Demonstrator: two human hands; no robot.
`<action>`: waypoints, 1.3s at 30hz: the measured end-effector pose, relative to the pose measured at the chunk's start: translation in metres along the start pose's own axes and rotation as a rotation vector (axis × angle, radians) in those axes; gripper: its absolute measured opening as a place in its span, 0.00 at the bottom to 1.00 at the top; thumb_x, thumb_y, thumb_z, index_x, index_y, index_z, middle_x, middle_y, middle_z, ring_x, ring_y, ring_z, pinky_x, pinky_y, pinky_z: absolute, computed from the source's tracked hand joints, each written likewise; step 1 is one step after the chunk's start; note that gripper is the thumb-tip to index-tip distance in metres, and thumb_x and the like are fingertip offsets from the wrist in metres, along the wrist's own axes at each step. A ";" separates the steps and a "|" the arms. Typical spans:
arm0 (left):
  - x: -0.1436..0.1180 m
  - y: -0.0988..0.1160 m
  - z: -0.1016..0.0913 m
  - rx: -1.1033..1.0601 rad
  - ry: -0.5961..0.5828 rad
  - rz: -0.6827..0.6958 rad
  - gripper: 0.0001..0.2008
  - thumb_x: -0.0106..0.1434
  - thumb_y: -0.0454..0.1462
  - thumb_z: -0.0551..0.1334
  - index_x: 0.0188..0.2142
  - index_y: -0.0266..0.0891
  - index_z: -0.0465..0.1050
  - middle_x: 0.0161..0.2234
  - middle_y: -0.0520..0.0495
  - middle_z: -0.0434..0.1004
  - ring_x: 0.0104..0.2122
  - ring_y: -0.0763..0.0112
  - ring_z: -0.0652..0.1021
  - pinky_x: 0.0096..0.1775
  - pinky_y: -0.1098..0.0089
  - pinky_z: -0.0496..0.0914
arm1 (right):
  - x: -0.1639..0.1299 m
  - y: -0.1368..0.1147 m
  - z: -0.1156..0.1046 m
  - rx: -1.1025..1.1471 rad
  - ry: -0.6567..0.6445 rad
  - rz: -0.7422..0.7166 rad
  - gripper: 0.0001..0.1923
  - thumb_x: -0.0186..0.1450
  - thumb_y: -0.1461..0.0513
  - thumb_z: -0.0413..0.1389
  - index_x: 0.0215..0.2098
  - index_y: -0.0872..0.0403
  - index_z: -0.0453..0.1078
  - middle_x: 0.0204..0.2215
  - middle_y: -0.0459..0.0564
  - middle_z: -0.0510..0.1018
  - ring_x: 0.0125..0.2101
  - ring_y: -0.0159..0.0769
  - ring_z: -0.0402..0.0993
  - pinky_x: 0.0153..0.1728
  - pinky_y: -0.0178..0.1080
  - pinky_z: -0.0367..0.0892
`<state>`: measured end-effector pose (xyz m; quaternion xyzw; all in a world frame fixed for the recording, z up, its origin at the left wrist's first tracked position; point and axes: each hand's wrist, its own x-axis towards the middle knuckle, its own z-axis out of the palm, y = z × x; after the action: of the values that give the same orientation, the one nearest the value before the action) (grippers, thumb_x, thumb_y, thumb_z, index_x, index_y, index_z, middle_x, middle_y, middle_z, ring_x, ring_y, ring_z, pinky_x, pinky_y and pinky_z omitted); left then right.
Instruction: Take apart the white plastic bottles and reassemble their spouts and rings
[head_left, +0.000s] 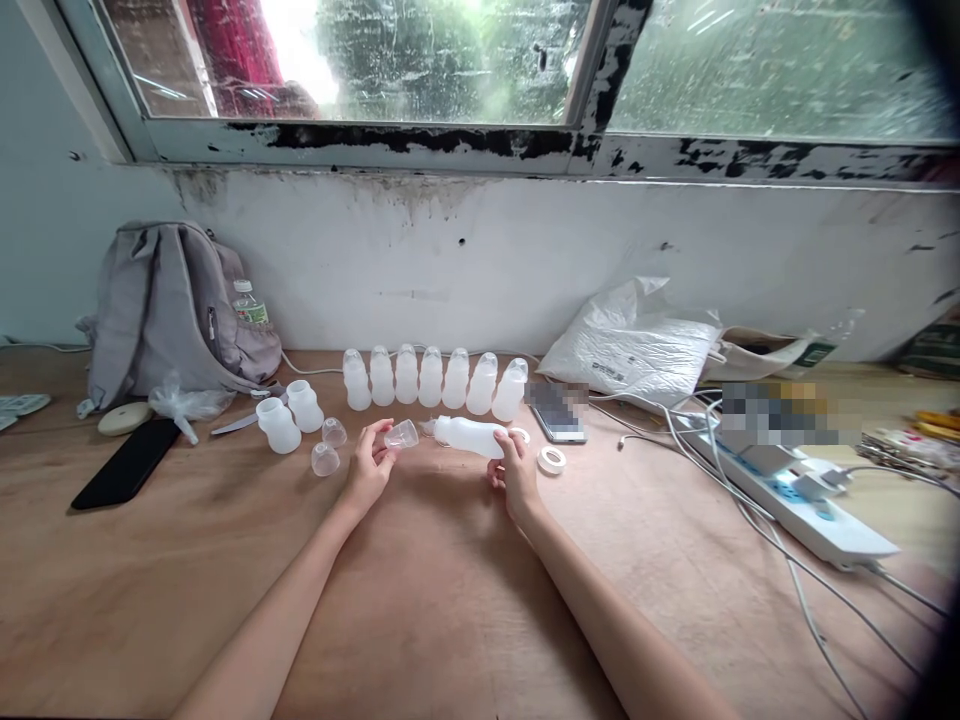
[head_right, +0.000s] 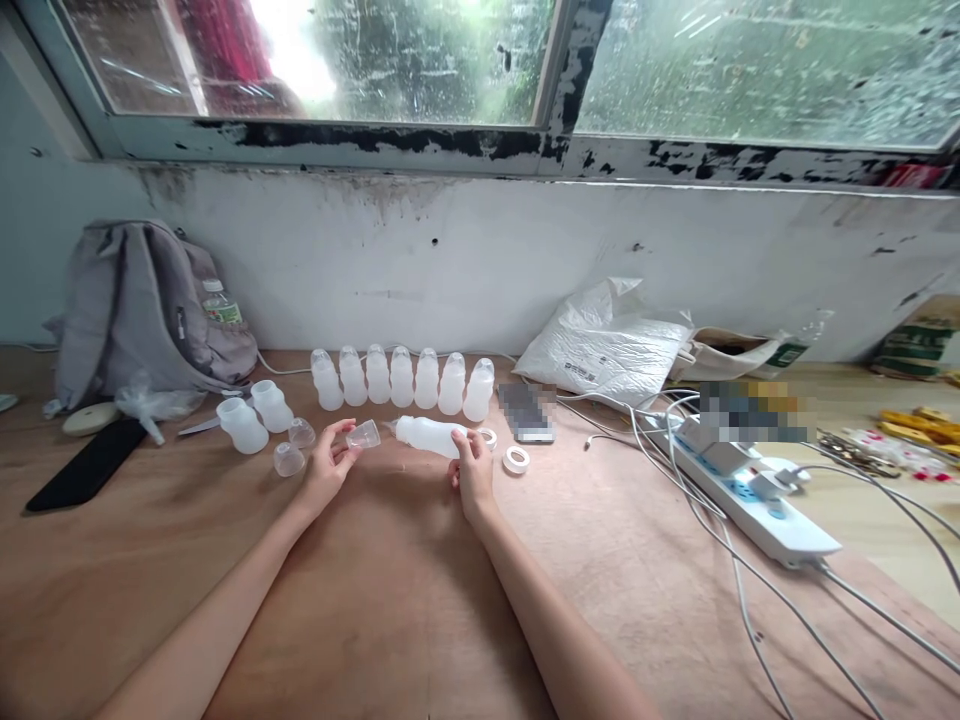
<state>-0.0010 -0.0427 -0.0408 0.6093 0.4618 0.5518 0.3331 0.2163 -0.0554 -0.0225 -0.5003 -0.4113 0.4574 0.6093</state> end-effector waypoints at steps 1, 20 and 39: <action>0.000 0.000 0.000 -0.009 -0.013 0.021 0.17 0.55 0.37 0.57 0.46 0.39 0.62 0.46 0.43 0.61 0.40 0.69 0.74 0.44 0.66 0.69 | 0.000 -0.001 -0.001 -0.004 -0.005 0.001 0.16 0.55 0.49 0.52 0.31 0.52 0.61 0.24 0.40 0.63 0.10 0.18 0.54 0.08 0.26 0.48; -0.011 0.026 0.010 -0.278 -0.163 -0.180 0.18 0.51 0.40 0.63 0.41 0.37 0.66 0.43 0.42 0.71 0.46 0.63 0.71 0.48 0.63 0.66 | -0.001 0.001 0.000 0.077 -0.120 0.036 0.13 0.57 0.52 0.52 0.26 0.53 0.63 0.16 0.39 0.61 0.11 0.22 0.51 0.10 0.28 0.45; -0.009 0.028 0.008 -0.346 -0.134 -0.368 0.20 0.52 0.46 0.61 0.40 0.34 0.71 0.38 0.43 0.75 0.36 0.64 0.76 0.38 0.64 0.72 | -0.005 -0.007 -0.003 0.289 -0.337 0.004 0.11 0.50 0.67 0.51 0.31 0.50 0.66 0.36 0.44 0.70 0.32 0.34 0.66 0.28 0.35 0.61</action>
<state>0.0126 -0.0598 -0.0198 0.4843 0.4406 0.5112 0.5567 0.2187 -0.0614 -0.0164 -0.3249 -0.4366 0.5899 0.5965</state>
